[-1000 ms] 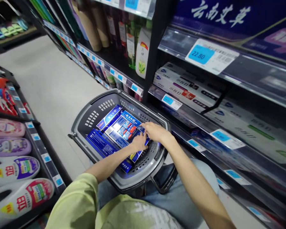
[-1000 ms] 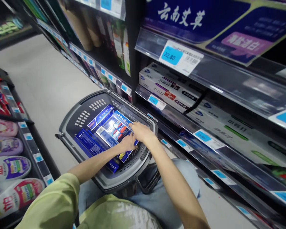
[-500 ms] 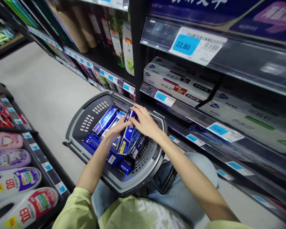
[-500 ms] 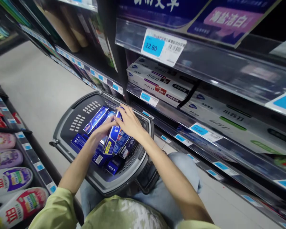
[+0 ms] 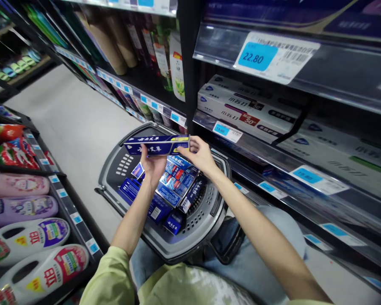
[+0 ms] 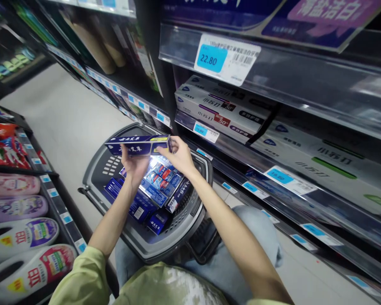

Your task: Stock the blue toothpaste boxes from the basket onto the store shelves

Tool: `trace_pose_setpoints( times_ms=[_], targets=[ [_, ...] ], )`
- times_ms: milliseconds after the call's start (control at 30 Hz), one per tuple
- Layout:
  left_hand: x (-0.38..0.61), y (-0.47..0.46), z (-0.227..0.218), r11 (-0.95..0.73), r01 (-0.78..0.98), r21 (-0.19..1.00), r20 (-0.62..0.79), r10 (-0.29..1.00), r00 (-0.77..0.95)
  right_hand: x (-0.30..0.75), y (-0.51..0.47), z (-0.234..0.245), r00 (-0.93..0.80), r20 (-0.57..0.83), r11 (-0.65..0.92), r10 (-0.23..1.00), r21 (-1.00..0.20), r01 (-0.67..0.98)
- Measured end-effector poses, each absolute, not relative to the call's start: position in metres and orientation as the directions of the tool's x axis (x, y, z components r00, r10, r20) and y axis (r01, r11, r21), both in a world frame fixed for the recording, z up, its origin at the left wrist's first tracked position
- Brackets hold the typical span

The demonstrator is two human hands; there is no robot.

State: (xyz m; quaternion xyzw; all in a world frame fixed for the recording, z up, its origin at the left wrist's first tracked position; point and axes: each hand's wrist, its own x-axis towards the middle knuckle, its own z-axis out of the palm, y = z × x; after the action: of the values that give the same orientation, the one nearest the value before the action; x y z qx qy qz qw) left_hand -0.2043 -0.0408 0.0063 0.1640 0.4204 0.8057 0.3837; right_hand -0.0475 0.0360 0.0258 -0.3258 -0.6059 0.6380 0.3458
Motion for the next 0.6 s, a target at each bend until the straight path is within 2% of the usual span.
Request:
trace_pose_setpoints(
  times_ms=[100,200,333,600],
  targets=[
    [-0.196,-0.045,0.013,-0.275,-0.408,0.871,0.012,0.841,-0.541,-0.051,0.031,0.033,-0.512,-0.253,-0.397,0.821,-0.898,-0.193],
    [-0.190,-0.047,0.016,-0.221,-0.357,0.908,0.036,0.888,-0.458,-0.045,0.025,0.033,-0.512,-0.390,-0.567,0.766,-0.784,-0.252],
    [-0.189,-0.049,0.013,-0.152,-0.288,0.945,0.016,0.904,-0.427,-0.041,0.025,0.025,-0.500,-0.467,-0.640,0.729,-0.725,-0.257],
    [-0.193,-0.050,0.011,-0.042,-0.230,0.972,-0.077,0.871,-0.485,-0.045,0.025,0.027,-0.512,-0.468,-0.642,0.720,-0.729,-0.236]
  ],
)
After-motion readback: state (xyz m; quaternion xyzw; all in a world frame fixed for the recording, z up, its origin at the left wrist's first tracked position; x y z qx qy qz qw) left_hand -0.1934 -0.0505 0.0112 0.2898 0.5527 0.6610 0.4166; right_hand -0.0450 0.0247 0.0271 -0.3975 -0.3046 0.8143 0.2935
